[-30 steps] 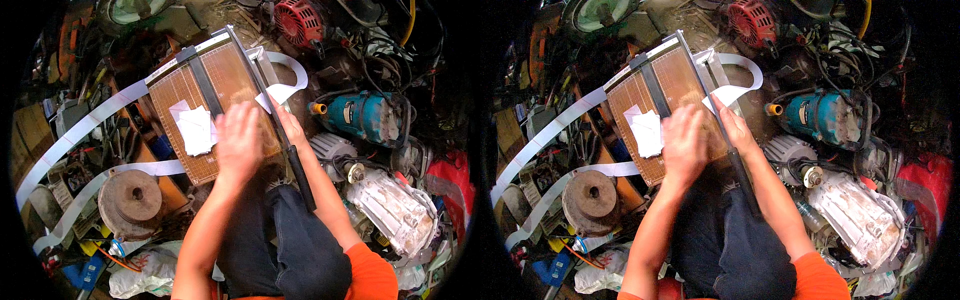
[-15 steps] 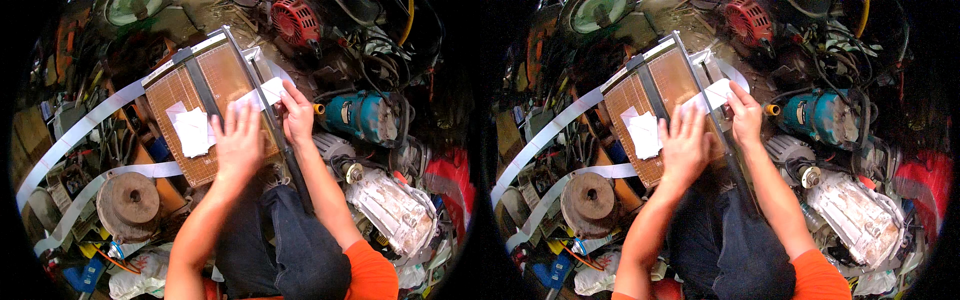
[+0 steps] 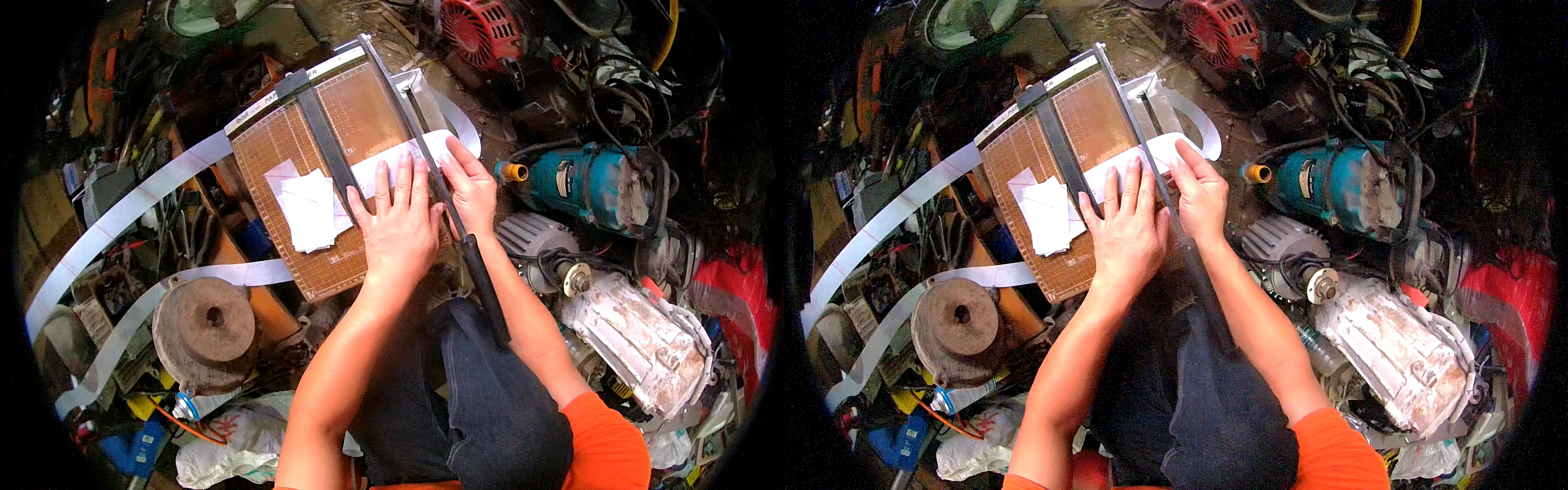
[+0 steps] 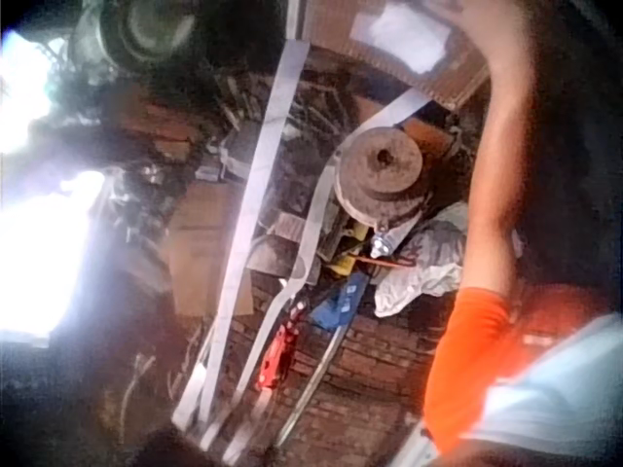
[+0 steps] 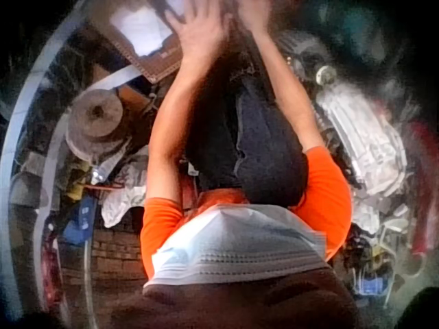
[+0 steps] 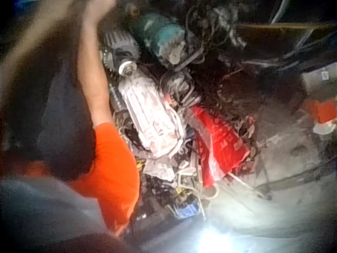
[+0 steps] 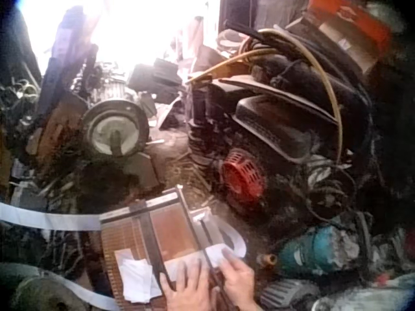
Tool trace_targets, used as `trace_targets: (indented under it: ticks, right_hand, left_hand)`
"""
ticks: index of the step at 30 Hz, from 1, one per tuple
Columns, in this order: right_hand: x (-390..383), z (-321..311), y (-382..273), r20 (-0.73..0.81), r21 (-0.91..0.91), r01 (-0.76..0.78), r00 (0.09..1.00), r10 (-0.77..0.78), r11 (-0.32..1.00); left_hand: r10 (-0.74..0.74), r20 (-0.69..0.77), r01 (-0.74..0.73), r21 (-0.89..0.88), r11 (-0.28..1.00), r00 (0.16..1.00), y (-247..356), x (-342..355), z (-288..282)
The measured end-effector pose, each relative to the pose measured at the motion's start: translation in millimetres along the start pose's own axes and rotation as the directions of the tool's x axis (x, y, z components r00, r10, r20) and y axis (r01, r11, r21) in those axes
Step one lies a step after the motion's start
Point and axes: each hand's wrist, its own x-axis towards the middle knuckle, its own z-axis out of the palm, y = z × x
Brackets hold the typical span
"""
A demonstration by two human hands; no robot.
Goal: The person sits on the floor and uses a paper cutter to trim a long white strip into smaller rectangular pieces. They repeatedly align the strip against the cutter's guide, press the handle to cut, and collect the cut pieces.
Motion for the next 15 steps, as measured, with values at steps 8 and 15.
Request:
trace_targets:
  ticks: [8, 15]
  right_hand:
    - [-0.7, 0.0, -2.9, 0.057, -0.014, -0.018, 0.998, 0.019, 1.000]
    - [-11.4, -14.9, -32.1, 0.472, -0.166, -0.057, 0.872, 0.129, 0.985]
  left_hand:
    - [-0.017, 0.005, 0.017, -0.034, 0.999, 1.000, -4.8, -1.4, -0.4]
    - [-0.029, 0.014, 0.029, -0.023, 0.999, 1.000, -5.8, -1.1, -0.5]
